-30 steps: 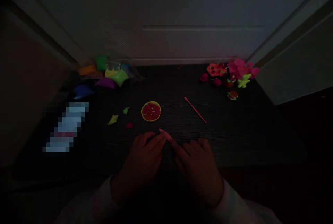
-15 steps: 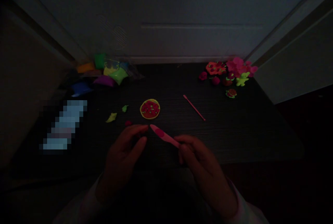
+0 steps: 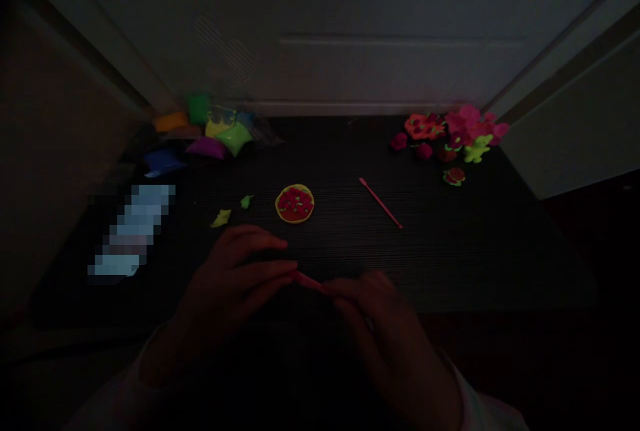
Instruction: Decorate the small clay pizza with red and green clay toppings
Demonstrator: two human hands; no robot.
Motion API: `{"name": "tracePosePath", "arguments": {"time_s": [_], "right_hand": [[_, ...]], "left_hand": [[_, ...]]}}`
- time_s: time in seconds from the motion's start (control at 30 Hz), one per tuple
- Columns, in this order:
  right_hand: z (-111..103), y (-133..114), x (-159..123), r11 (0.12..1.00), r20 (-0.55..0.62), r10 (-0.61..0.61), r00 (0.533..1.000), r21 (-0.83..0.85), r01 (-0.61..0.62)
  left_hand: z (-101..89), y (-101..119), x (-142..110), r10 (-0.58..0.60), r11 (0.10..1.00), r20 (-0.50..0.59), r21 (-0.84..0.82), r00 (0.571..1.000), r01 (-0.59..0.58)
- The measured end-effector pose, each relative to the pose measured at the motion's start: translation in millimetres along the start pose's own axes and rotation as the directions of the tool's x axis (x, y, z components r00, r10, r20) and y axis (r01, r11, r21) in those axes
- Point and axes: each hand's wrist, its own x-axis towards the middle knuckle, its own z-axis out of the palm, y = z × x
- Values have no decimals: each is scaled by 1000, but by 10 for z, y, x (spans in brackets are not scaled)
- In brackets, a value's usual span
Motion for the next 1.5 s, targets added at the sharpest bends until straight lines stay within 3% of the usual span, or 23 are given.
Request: {"name": "tracePosePath", "arguments": {"time_s": [0.23, 0.4, 0.57, 0.67, 0.77, 1.23, 1.5], "right_hand": [[10, -2, 58, 987, -5, -109, 994, -117, 107], [21, 22, 35, 996, -11, -54, 998, -74, 53], [50, 13, 19, 999, -25, 6, 1000, -34, -7], [58, -1, 30, 996, -29, -70, 997, -54, 69], [43, -7, 38, 988, -25, -141, 990, -68, 139], [-18, 1, -51, 977, 0, -210, 978, -29, 210], [-67, -52, -84, 964, 11, -264, 964, -21, 265]], "left_hand": [[41, -50, -56, -15, 999, 27, -37, 1000, 16], [57, -40, -34, -35, 996, -2, -83, 999, 35], [118, 66, -51, -206, 974, -95, -116, 974, 195], [145, 109, -44, -299, 940, -9, -175, 954, 293], [124, 127, -14, -321, 922, 72, -206, 944, 329], [-72, 185, -24, -132, 943, 154, -287, 979, 172], [-134, 280, -63, -85, 957, 156, -262, 984, 124]]}}
